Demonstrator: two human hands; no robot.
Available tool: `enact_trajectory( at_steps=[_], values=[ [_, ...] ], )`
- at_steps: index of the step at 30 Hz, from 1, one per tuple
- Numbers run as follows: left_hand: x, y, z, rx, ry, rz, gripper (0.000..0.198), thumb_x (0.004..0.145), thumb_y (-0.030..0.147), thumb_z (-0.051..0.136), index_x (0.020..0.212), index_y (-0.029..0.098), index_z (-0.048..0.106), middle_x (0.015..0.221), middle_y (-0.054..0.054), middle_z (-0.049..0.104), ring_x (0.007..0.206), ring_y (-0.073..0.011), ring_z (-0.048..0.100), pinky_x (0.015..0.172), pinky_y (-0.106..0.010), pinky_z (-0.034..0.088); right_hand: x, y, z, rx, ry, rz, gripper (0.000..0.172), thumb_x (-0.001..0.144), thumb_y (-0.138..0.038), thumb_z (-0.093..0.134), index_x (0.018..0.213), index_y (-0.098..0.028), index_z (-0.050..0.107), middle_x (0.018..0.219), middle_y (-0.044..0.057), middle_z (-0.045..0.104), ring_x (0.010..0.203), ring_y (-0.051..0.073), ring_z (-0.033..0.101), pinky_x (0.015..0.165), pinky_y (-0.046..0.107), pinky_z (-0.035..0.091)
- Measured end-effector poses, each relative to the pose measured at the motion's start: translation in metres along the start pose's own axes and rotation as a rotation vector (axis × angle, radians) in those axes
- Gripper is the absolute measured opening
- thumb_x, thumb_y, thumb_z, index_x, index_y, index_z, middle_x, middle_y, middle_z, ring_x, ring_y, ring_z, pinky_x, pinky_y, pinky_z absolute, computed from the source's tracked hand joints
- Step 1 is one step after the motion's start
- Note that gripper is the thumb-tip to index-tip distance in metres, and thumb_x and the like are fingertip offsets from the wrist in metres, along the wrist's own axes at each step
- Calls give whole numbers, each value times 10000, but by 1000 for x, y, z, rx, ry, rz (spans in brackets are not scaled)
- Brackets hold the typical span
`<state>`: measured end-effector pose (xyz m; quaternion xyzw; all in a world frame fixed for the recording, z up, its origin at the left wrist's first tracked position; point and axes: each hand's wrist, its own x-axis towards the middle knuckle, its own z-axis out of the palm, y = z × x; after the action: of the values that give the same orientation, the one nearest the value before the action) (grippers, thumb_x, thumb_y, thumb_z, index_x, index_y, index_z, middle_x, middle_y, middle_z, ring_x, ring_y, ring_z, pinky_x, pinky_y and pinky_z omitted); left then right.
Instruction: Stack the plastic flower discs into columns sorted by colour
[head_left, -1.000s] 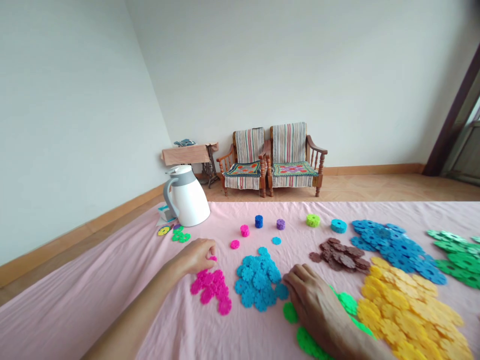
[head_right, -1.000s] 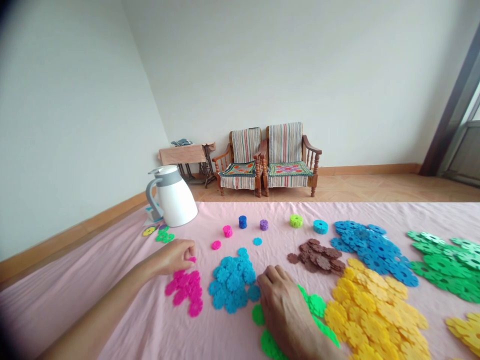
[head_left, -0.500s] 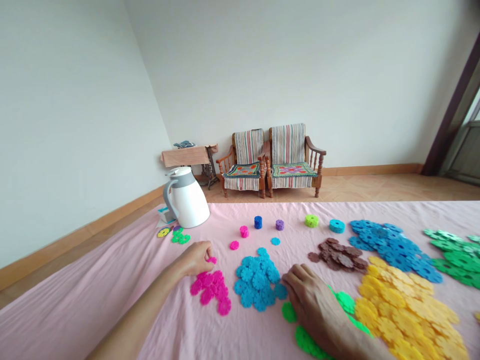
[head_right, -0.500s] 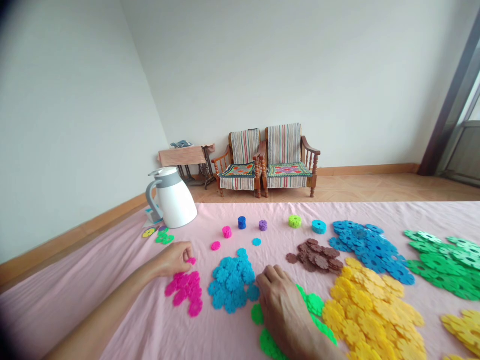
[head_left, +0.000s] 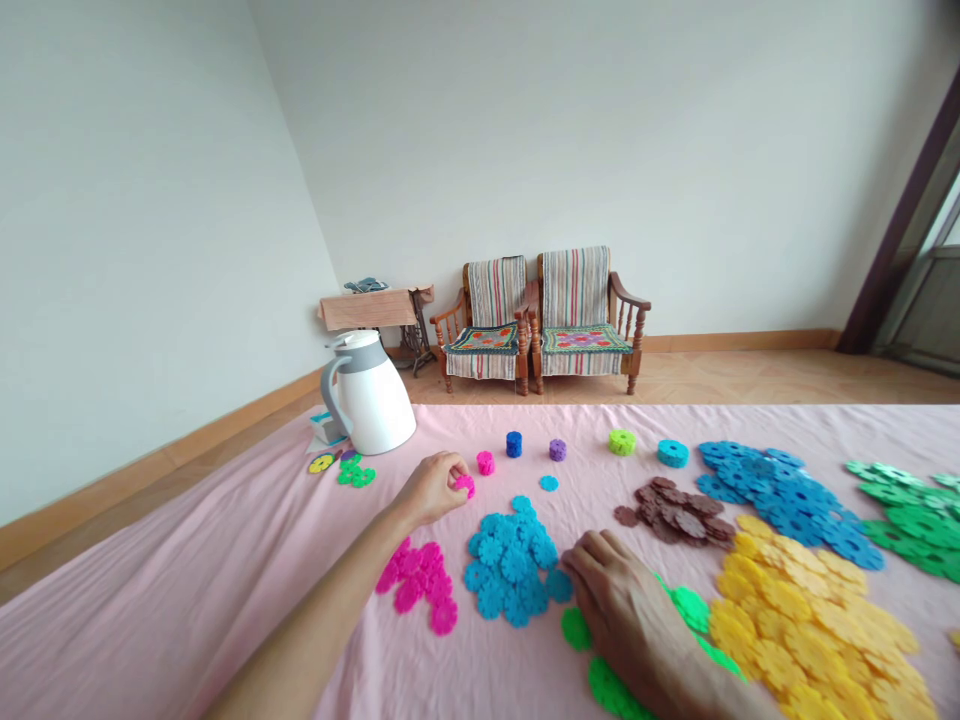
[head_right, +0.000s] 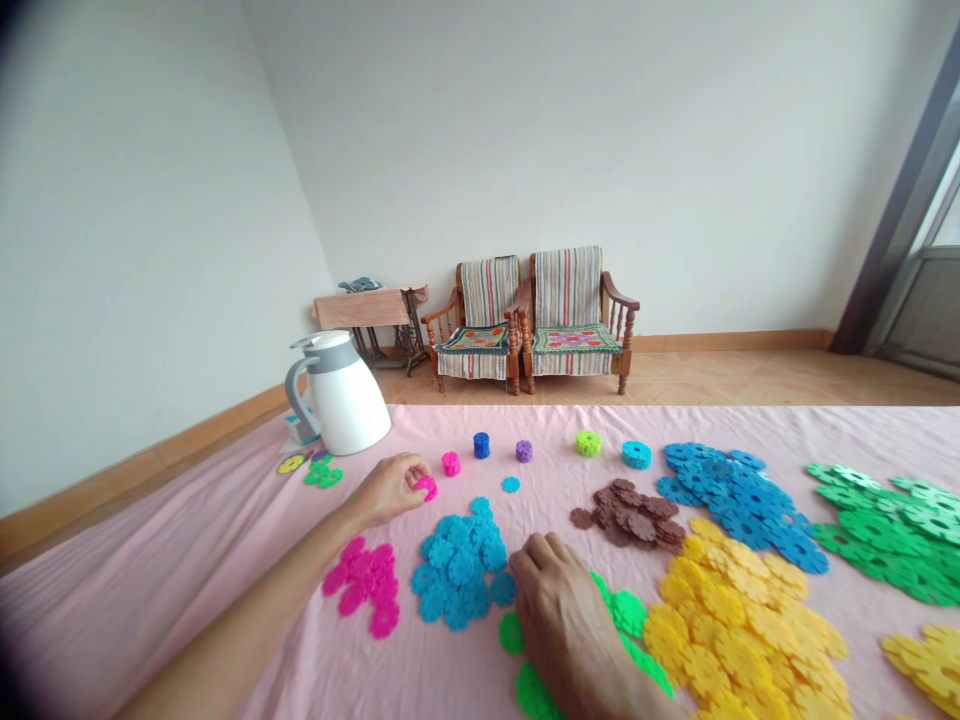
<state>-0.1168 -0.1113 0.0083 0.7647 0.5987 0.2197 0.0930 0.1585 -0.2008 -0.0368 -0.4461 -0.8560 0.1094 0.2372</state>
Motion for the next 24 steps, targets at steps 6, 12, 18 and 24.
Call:
enact_trajectory(
  at_steps=[6, 12, 18, 24],
  values=[
    [3, 2, 2, 28, -35, -14, 135, 658, 96, 626, 770, 171, 618, 785, 2, 617, 709, -137, 588, 672, -222, 447, 1, -2, 0, 6, -9, 7, 268, 888, -23, 393, 848, -173, 612, 859, 86, 572, 814, 231, 526, 739, 380, 452],
    [3, -3, 5, 46, -42, -7, 114, 672, 118, 624, 768, 179, 622, 768, 3, 622, 721, -150, 585, 671, -229, 441, 1, -1, -1, 6, -14, 4, 270, 887, -21, 392, 865, -168, 618, 857, 89, 573, 820, 234, 528, 747, 388, 453],
    [4, -5, 5, 47, -53, -8, 105, 676, 149, 627, 778, 174, 625, 730, 7, 619, 684, -152, 583, 659, -235, 438, -1, -1, -1, 0, -6, 0, 261, 880, -17, 406, 853, -175, 613, 856, 80, 574, 814, 228, 530, 738, 376, 453],
    [-15, 4, -19, 37, -113, 40, 171, 642, 106, 575, 795, 170, 618, 812, -9, 632, 728, -150, 580, 684, -229, 431, -1, 1, 2, -8, 8, -4, 258, 887, -25, 411, 866, -182, 614, 856, 74, 570, 814, 220, 533, 745, 363, 451]
  ],
)
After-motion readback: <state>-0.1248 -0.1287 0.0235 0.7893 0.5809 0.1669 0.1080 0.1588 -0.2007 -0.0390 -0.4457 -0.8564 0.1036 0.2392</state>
